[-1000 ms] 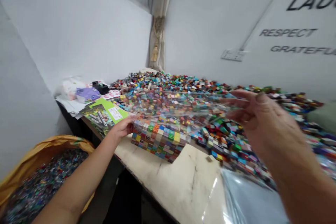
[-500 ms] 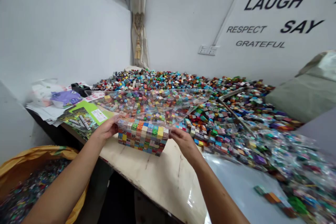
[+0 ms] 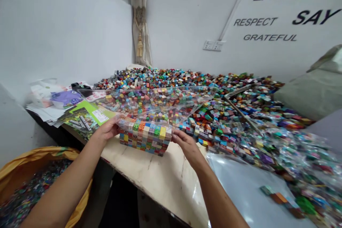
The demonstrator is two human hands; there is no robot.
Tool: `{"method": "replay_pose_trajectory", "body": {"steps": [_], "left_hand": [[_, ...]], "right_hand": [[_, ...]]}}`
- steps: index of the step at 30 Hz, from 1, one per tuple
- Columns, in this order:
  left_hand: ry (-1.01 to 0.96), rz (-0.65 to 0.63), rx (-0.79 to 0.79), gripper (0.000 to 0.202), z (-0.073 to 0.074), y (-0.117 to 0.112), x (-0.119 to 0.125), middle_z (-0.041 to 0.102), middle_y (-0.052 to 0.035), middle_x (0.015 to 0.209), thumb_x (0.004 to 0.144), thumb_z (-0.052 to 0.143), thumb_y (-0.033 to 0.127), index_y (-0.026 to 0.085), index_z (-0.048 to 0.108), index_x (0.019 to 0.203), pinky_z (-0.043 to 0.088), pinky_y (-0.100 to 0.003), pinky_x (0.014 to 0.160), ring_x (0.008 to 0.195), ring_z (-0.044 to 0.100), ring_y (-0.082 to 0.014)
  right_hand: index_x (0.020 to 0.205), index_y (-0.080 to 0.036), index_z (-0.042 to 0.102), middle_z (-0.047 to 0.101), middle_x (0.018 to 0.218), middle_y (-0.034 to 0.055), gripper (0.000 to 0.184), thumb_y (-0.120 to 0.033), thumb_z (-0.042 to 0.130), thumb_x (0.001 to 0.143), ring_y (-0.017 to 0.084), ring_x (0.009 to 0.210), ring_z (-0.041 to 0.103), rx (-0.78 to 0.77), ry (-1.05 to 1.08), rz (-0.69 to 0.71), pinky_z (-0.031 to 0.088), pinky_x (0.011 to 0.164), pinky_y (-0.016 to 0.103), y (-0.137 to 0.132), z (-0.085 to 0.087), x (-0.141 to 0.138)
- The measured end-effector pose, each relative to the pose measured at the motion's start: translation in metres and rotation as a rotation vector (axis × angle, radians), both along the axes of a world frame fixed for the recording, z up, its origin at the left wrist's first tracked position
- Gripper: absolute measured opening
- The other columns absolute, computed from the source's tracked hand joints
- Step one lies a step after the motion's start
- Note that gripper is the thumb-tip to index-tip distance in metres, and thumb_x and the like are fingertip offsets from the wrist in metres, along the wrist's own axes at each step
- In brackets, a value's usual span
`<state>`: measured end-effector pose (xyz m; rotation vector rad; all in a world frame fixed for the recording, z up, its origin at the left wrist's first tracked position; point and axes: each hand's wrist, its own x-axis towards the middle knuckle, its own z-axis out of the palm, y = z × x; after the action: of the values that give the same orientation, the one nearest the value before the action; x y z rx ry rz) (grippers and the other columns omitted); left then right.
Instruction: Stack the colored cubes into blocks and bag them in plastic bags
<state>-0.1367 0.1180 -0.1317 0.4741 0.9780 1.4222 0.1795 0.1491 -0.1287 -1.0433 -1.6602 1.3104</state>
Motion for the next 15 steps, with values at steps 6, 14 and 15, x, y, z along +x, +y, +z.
{"method": "replay_pose_trajectory", "body": {"steps": [6,14,15], "left_hand": [[0.011,-0.013,-0.002,0.017,-0.0010,0.0006,-0.0012,0.068,-0.0005,0.066,0.070,0.067,0.011,0.016,0.068,0.086,0.050,-0.020,0.050,0.053,0.061,-0.0120],[0.049,-0.020,-0.012,0.021,-0.0045,0.0054,-0.0042,0.066,0.0000,0.063,0.066,0.066,0.007,0.015,0.066,0.086,0.051,-0.022,0.053,0.051,0.060,-0.0117],[0.054,-0.020,-0.013,0.020,-0.0050,0.0057,-0.0045,0.065,0.0003,0.062,0.065,0.066,0.007,0.014,0.065,0.084,0.051,-0.022,0.053,0.051,0.059,-0.0116]], "right_hand": [[0.084,-0.021,0.064,0.067,0.081,0.0058,0.034,-0.051,0.049,0.080,0.023,0.075,0.061,0.312,-0.259,-0.151,0.046,0.070,0.033,0.0003,-0.0069,-0.0016],[0.078,-0.022,0.058,0.063,0.066,0.0037,0.026,-0.040,0.039,0.081,0.020,0.058,0.057,0.509,-0.536,-0.234,0.039,0.055,0.028,-0.0036,-0.0100,-0.0061],[0.078,-0.022,0.058,0.063,0.065,0.0037,0.027,-0.040,0.038,0.081,0.020,0.057,0.056,0.504,-0.544,-0.234,0.039,0.054,0.028,-0.0036,-0.0108,-0.0069]]}}
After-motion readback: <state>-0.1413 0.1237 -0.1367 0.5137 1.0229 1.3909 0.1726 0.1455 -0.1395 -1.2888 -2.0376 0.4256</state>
